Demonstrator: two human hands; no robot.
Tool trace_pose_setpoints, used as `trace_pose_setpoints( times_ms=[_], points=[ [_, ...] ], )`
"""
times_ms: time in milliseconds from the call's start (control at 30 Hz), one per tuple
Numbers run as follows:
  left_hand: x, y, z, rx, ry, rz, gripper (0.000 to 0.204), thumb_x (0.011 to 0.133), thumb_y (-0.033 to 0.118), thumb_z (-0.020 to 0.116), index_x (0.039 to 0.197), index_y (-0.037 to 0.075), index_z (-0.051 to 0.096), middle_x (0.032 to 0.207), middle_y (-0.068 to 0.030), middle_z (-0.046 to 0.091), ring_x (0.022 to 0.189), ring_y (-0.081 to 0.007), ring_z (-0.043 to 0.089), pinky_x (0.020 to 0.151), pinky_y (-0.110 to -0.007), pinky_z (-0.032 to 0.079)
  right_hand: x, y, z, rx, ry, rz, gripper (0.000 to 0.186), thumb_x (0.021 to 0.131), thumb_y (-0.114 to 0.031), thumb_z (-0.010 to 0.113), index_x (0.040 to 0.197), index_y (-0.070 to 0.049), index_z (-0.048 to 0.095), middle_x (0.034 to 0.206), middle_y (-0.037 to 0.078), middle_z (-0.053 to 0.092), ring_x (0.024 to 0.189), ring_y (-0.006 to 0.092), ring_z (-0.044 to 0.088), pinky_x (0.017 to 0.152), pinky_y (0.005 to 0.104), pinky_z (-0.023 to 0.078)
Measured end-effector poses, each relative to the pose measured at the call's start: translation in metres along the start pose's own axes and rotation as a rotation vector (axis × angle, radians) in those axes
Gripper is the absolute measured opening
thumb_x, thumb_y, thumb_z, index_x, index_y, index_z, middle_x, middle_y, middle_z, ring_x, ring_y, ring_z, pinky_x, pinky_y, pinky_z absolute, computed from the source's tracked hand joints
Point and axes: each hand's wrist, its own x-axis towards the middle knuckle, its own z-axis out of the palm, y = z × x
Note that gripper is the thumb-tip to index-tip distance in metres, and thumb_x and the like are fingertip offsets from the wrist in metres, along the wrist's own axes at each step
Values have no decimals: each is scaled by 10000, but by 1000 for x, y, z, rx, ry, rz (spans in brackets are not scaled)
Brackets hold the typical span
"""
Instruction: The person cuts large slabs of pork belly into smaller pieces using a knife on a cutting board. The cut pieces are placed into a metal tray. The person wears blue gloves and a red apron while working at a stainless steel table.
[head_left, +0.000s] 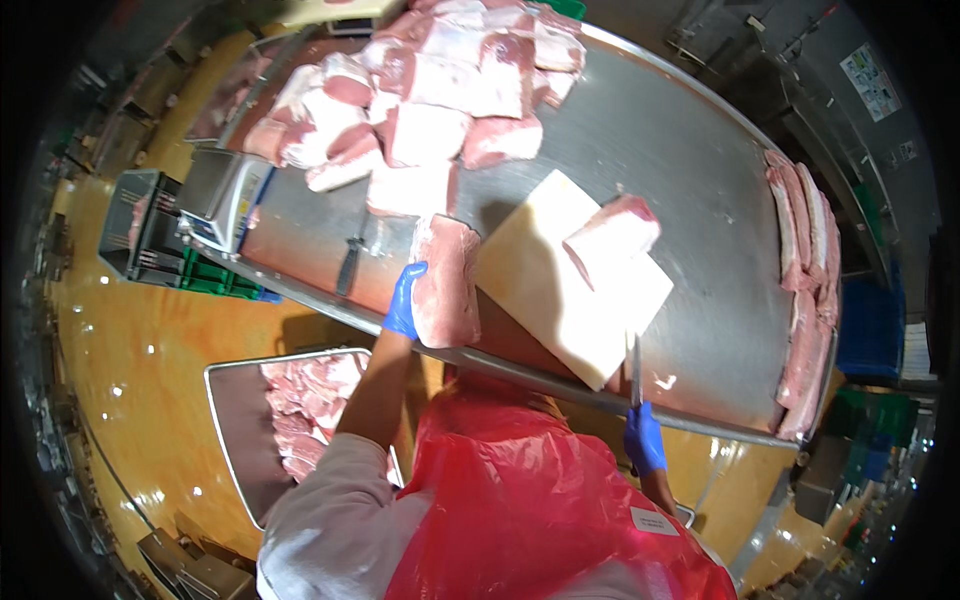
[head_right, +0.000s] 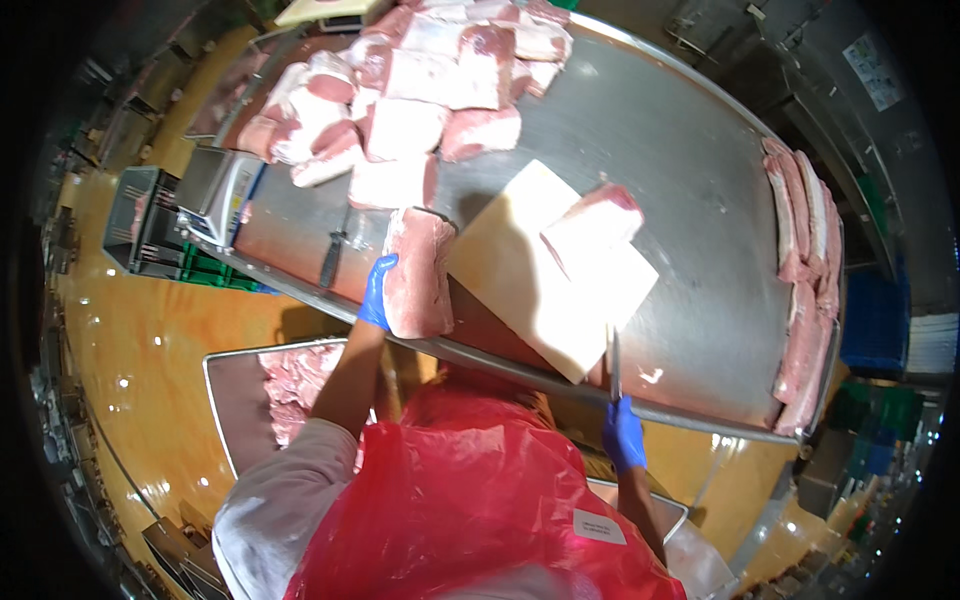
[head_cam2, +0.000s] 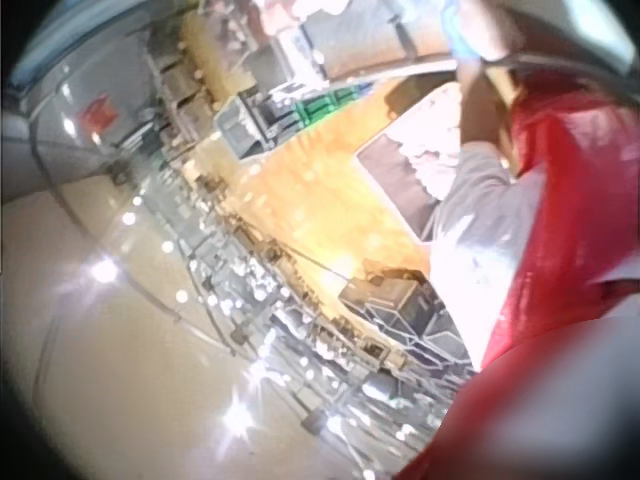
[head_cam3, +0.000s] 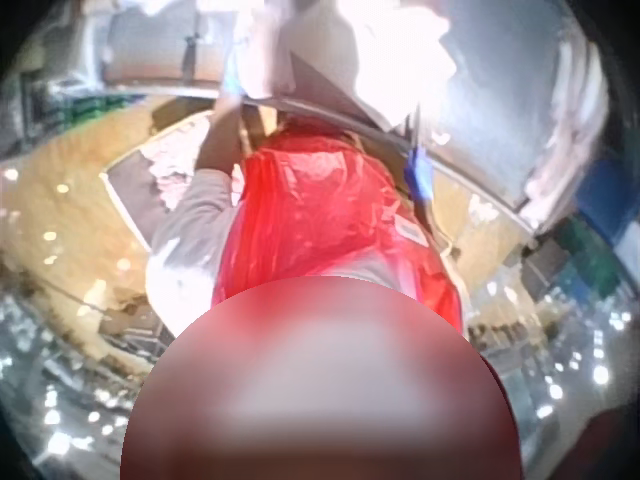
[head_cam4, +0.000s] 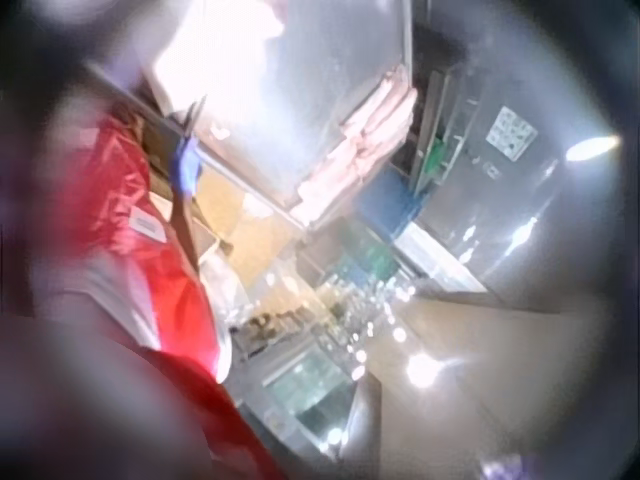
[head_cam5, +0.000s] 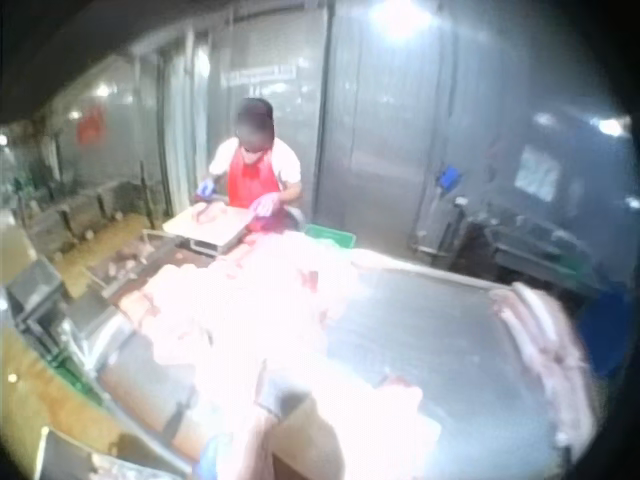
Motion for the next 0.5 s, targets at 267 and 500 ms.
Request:
trace_pose_setpoints(
  times_ms=[267,500],
  points=[
    [77,231,114,-55,-320,355,534,1015,473,536,1382,86,544,1284,-121,654,1186,-297,626,1062,-498,493,24,-26,37,125,173,-111,197,1052,-223,500,1046,-28,468,746,268,592,615,419,589,582,531,457],
    [191,9,183,1608,302,1255,900,888,559,614,1523,-14,335,1389,-259,515,1239,-442,533,1010,-620,432,40,-47,60,333,233,-113,201,1068,-214,496,983,-38,452,623,74,512,471,168,510,420,355,429]
  ],
)
